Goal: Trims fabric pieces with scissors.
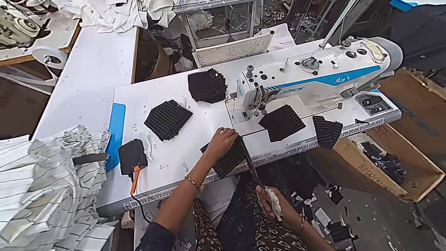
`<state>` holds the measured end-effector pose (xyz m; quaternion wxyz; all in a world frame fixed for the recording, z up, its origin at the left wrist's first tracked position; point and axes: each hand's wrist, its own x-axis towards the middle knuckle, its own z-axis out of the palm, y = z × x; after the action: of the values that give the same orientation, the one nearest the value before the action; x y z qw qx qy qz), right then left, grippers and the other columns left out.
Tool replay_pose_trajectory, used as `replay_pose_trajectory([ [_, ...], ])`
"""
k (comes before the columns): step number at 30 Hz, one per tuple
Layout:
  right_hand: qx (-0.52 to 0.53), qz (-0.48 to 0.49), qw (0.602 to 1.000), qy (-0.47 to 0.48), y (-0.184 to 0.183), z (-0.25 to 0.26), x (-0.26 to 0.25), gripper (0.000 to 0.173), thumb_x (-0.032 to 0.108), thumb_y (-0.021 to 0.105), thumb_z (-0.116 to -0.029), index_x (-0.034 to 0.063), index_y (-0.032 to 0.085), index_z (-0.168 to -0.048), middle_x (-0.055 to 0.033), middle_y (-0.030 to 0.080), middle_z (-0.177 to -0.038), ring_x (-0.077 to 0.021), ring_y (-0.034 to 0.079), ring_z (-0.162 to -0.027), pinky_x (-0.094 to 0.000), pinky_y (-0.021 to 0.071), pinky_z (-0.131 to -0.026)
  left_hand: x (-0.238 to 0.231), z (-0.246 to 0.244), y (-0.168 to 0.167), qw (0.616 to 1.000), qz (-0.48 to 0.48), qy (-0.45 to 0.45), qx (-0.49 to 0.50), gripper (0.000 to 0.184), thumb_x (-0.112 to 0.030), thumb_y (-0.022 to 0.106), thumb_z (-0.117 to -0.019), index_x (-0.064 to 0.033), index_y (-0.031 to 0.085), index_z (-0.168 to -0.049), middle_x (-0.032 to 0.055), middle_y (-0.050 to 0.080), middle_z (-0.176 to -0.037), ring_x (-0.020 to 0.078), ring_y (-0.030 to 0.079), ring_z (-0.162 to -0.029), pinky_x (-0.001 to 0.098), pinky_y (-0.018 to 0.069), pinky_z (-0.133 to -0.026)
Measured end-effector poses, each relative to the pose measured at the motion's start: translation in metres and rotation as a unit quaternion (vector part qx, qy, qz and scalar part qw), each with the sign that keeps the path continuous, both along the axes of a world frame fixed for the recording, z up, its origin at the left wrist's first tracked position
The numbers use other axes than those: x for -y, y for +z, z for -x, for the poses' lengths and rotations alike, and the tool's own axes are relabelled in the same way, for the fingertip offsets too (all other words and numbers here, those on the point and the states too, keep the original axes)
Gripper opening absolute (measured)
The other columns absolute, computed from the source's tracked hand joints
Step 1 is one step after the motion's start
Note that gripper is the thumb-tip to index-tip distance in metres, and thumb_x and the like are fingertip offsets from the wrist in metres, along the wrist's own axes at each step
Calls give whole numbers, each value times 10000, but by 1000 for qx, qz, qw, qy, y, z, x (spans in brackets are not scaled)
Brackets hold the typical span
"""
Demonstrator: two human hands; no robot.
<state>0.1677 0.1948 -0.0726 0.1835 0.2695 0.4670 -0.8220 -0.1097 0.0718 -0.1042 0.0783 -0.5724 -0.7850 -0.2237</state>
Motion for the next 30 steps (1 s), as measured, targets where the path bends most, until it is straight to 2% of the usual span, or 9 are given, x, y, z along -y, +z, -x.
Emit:
replay_pose_trajectory([
  [4,-2,2,1000,-2,1,-1,0,354,386,524,-1051,159,562,-781,73,520,-576,-2,472,-441,-146,394,-421,11,-8,-10,1000,-23,15,1,291,-8,560,-952,-43,741,-1177,148,728,-1189,351,700,-1113,525,545,-941],
  [9,-19,22,1000,-12,6,1,-6,379,448,545,-1032,164,572,-783,81,511,-577,6,464,-435,-142,392,-409,18,-18,-12,999,-39,27,26,320,-3,547,-950,-41,738,-1203,165,706,-1265,379,667,-1192,527,523,-1003],
  [18,15,6,999,29,19,23,-16,382,425,487,-1061,158,559,-797,80,497,-570,-1,464,-432,-147,401,-414,22,-17,-19,997,-70,13,31,293,-18,532,-970,-55,750,-1163,129,722,-1250,332,680,-1184,483,525,-1016],
  [21,28,-3,999,36,18,25,-15,376,399,476,-1072,157,552,-795,80,487,-569,-4,458,-432,-149,395,-413,25,-18,-19,993,-89,23,79,246,-58,543,-996,-27,751,-1123,143,724,-1238,335,679,-1188,482,516,-1038],
  [24,37,-4,999,35,17,24,-14,372,379,503,-1071,154,551,-779,78,485,-562,-10,460,-430,-153,399,-412,25,-17,-16,988,-88,45,117,247,-144,569,-1019,-28,740,-1155,144,721,-1239,329,680,-1181,503,507,-1037],
  [27,38,-2,999,30,16,25,-12,378,366,507,-1072,157,545,-760,80,476,-551,-7,450,-422,-152,392,-409,21,-11,-12,995,-47,45,81,279,-218,569,-1027,-79,750,-1188,136,725,-1212,342,681,-1157,550,508,-990],
  [30,42,-6,999,27,16,25,-11,384,359,495,-1079,152,546,-760,80,474,-554,-3,442,-424,-150,383,-409,22,-4,-11,999,-32,19,32,280,-256,567,-1028,-107,763,-1161,135,729,-1186,340,681,-1149,542,503,-986],
])
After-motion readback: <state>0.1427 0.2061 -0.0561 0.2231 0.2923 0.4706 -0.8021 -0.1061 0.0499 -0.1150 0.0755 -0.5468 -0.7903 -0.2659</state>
